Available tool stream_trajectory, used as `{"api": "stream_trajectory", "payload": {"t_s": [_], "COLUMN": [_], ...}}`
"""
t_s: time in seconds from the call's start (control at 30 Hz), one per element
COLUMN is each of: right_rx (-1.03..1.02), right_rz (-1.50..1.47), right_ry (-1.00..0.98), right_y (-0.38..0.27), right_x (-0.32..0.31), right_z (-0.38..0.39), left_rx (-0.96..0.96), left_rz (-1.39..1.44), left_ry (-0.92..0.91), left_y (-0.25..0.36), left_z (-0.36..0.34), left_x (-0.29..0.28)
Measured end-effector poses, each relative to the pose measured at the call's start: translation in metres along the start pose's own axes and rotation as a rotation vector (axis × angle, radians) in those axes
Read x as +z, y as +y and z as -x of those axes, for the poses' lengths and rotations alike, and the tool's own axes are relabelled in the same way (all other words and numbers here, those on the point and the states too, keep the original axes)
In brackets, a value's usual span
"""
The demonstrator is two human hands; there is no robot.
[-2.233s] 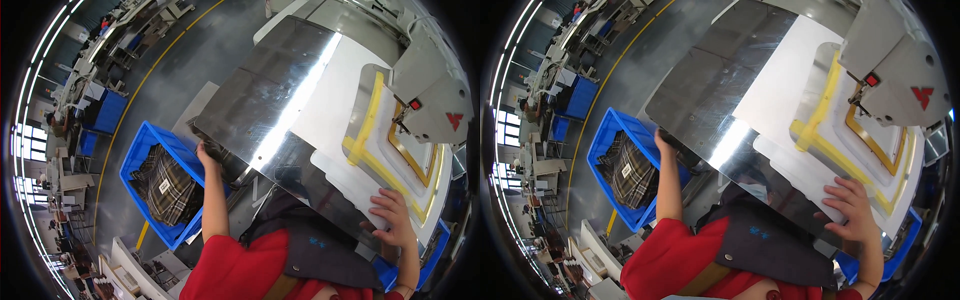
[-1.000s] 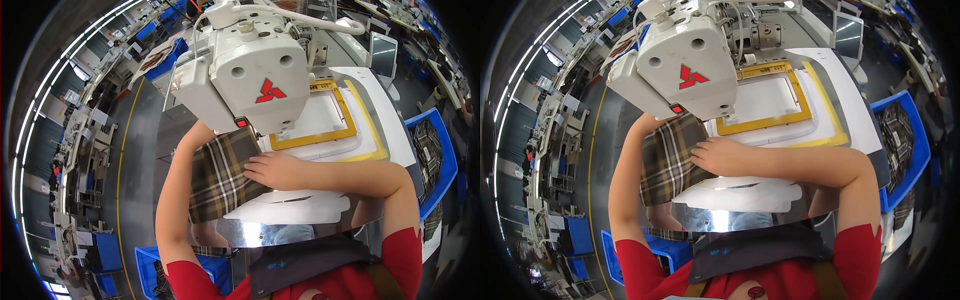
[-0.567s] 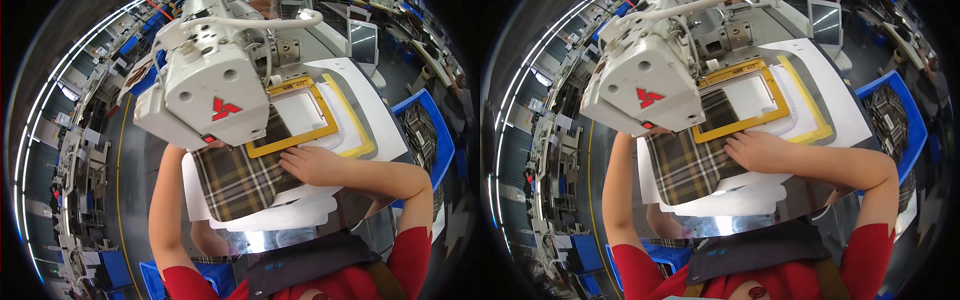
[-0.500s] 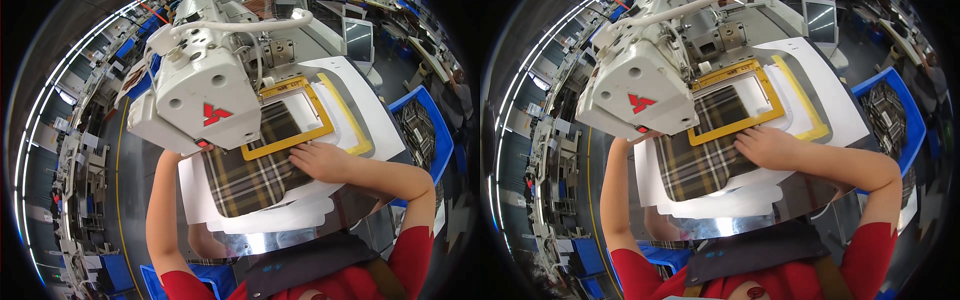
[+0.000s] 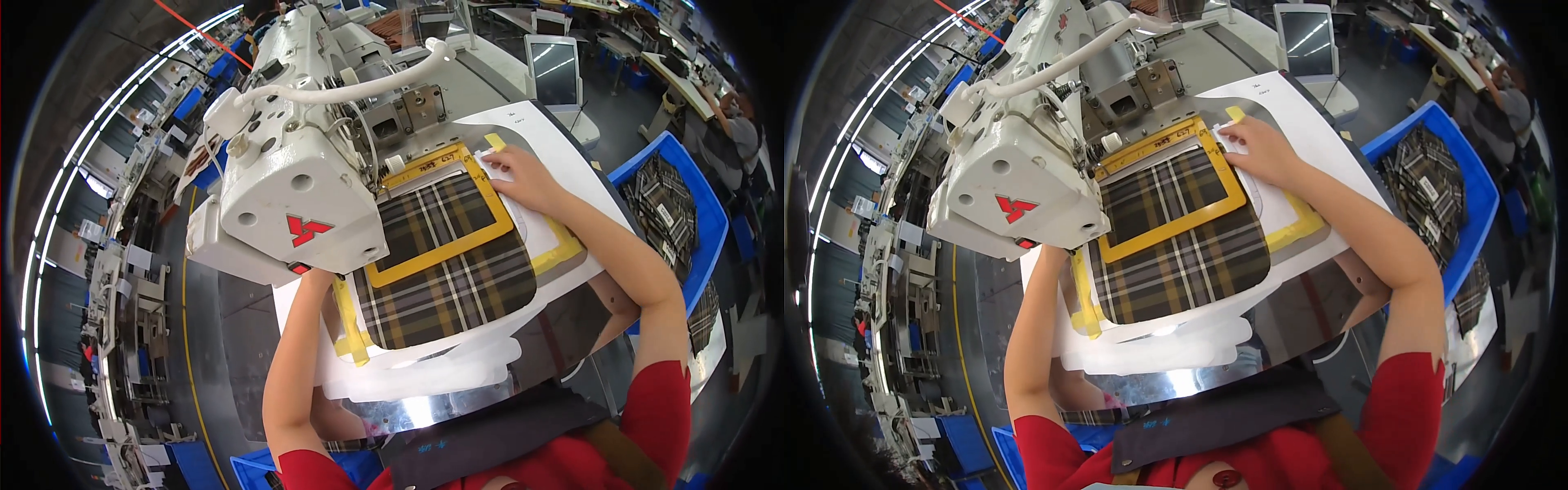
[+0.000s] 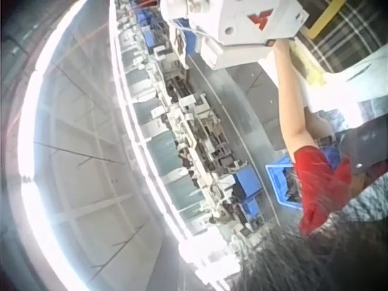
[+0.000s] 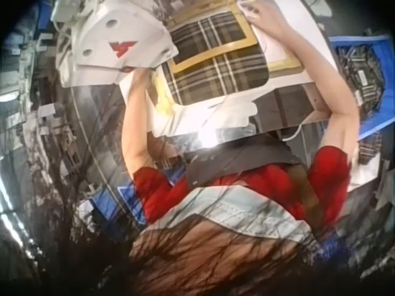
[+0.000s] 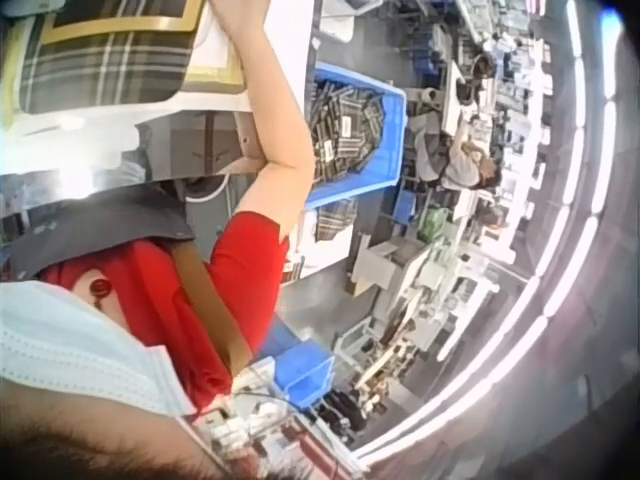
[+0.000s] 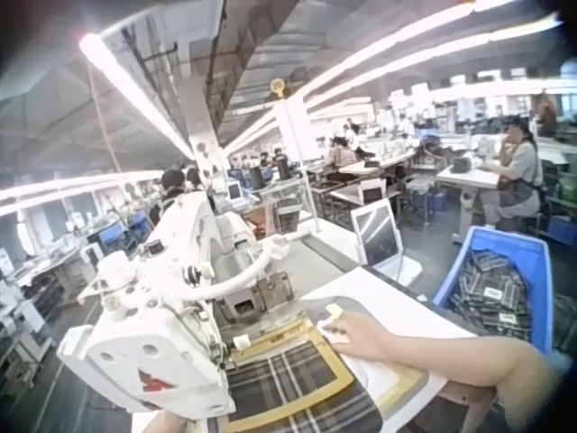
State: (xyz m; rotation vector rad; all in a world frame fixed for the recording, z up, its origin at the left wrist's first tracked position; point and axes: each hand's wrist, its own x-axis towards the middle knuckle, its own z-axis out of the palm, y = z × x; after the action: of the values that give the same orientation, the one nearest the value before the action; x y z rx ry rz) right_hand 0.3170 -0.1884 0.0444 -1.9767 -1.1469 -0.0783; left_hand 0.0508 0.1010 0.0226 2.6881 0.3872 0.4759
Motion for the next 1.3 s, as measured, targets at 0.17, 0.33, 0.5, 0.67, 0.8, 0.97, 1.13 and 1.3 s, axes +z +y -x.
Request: {"api": "stream_trajectory", "payload": {"t_s": [0.17,0.33,0.5,0.67,0.8,0.97,1.13,1.3], "right_rx": [0.074,0.17,0.077,-0.205,-0.508,-0.498,-0.534,-0.507], "right_rz": [0.012,0.072,-0.185,-0.026,0.274,0.35,0.374,0.405], "right_ry": [-0.127,0.026,0.119,-0.144,-0.238,-0.242,-0.234,-0.23], "right_y": [0.014,0.023,0.02,-0.026,-0.063,-0.058,-0.062,-0.061], "right_x": [0.029,0.048,0.041,-0.029,-0.029,-0.02,-0.02,-0.022], "right_z": [-0.029,-0.073,-0.053,0.059,0.102,0.109,0.107,0.109], "left_rx": [-0.005,-0.013,-0.055,-0.293,0.235,0.192,0.163,0.176], "left_rz": [-0.041,-0.048,-0.069,0.097,-0.095,-0.201,-0.131,-0.079], "left_ry": [0.067,0.107,0.137,0.023,-0.142,-0.108,-0.11,-0.106], "left_y": [-0.008,-0.01,-0.023,0.06,0.117,0.131,0.126,0.125], "left_z": [0.012,0.004,0.022,0.068,0.102,0.104,0.106,0.102], "left_x": [-0.006,-0.004,-0.012,-0.044,-0.047,-0.026,-0.026,-0.023]}}
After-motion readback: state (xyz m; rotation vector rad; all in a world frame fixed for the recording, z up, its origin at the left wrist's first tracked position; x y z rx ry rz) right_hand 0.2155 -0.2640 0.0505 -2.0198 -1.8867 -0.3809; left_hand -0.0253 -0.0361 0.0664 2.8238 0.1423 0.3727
